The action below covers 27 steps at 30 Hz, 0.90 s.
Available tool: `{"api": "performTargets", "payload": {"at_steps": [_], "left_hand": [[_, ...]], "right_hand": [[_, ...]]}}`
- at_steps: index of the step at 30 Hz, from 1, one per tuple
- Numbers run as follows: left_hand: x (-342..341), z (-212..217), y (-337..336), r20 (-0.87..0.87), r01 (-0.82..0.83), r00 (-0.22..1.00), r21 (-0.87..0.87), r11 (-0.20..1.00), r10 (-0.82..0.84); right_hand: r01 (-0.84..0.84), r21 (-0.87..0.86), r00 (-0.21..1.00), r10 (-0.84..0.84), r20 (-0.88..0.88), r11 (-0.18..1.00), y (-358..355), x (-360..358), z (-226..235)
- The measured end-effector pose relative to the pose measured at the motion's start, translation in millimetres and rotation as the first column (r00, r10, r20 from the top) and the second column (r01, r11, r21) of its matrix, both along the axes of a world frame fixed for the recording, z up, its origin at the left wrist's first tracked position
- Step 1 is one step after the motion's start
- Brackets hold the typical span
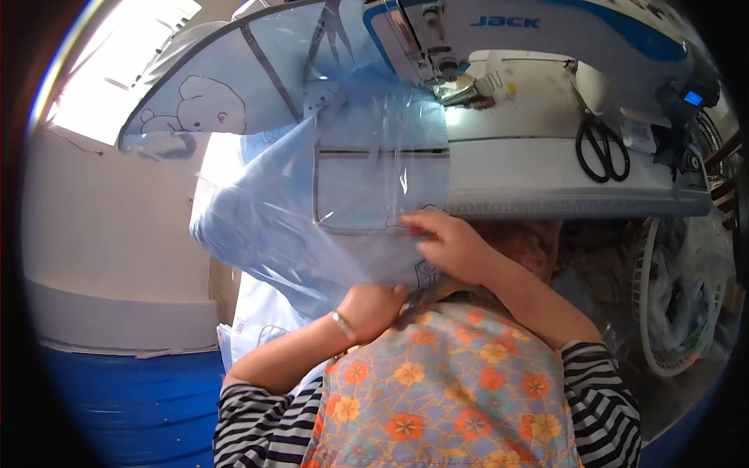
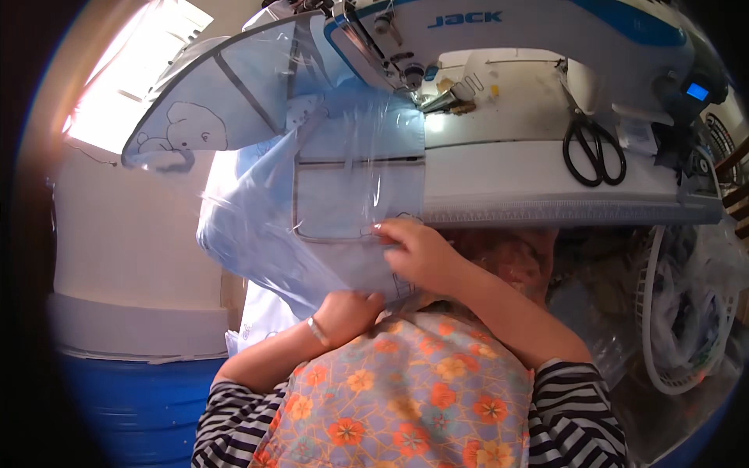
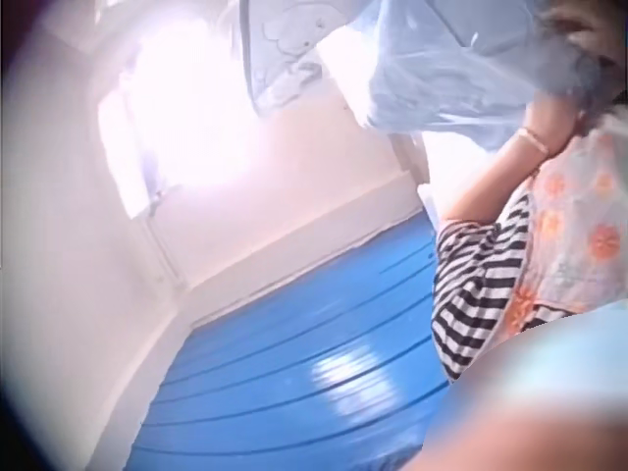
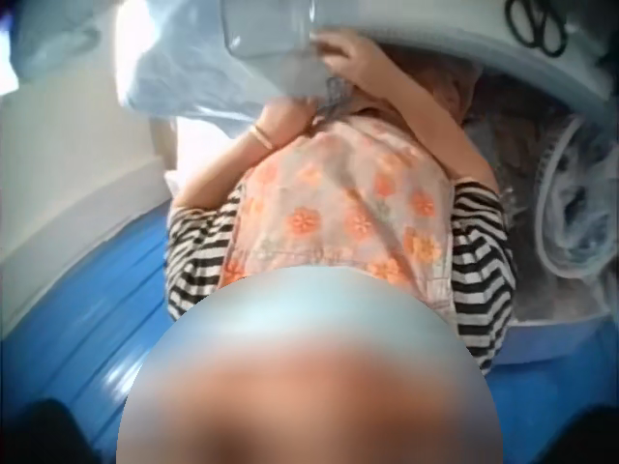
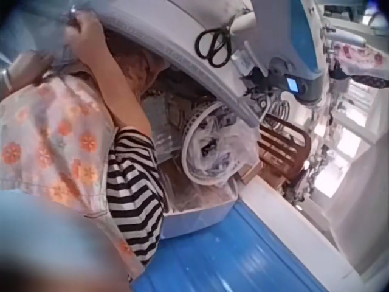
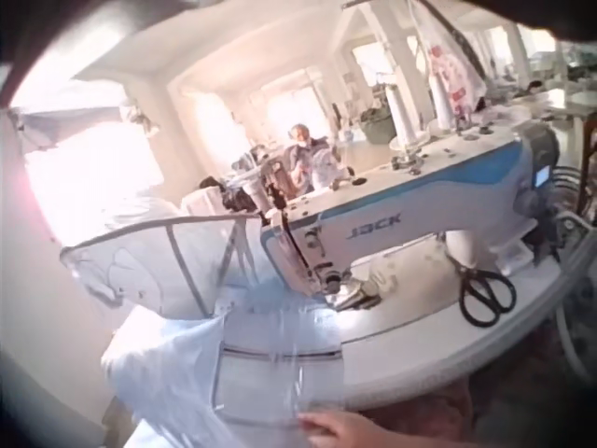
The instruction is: Sewing together fabric and transparent plastic pieces using an industrial sewing machine.
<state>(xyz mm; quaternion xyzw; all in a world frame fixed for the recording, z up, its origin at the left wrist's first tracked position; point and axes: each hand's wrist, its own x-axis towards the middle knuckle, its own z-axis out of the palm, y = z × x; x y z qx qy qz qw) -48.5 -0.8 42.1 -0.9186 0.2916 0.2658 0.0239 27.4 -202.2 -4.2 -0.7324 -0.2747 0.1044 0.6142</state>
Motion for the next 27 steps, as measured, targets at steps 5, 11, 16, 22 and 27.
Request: {"api": "performTargets", "payload": {"at_steps": [5,11,16,22,27], "left_hand": [[23,52,-27,-0.027,0.310,0.948,-0.160,0.937,-0.318],[163,219,15,0.992,-0.063,0.088,-0.087,0.994,0.092],[113,116,29,0.871,0.070,0.490,-0.079,0.994,0.035],[132,-2,72,0.626,-0.237,0.689,-0.282,0.930,0.365],[160,9,114,0.640,-0.292,0.685,-0.197,0.936,0.348]], "right_hand": [[0.114,0.013,0.874,-0.094,-0.477,0.993,-2,1,-5],[0.063,0.406,0.915,0.110,-0.389,0.912,-5,4,-27],[0.025,0.542,0.942,0.161,-0.294,0.840,-3,3,-37],[0.057,0.219,0.900,0.045,-0.434,0.974,14,1,-22],[0.111,0.238,0.944,-0.027,-0.329,0.965,38,-2,-23]]}}
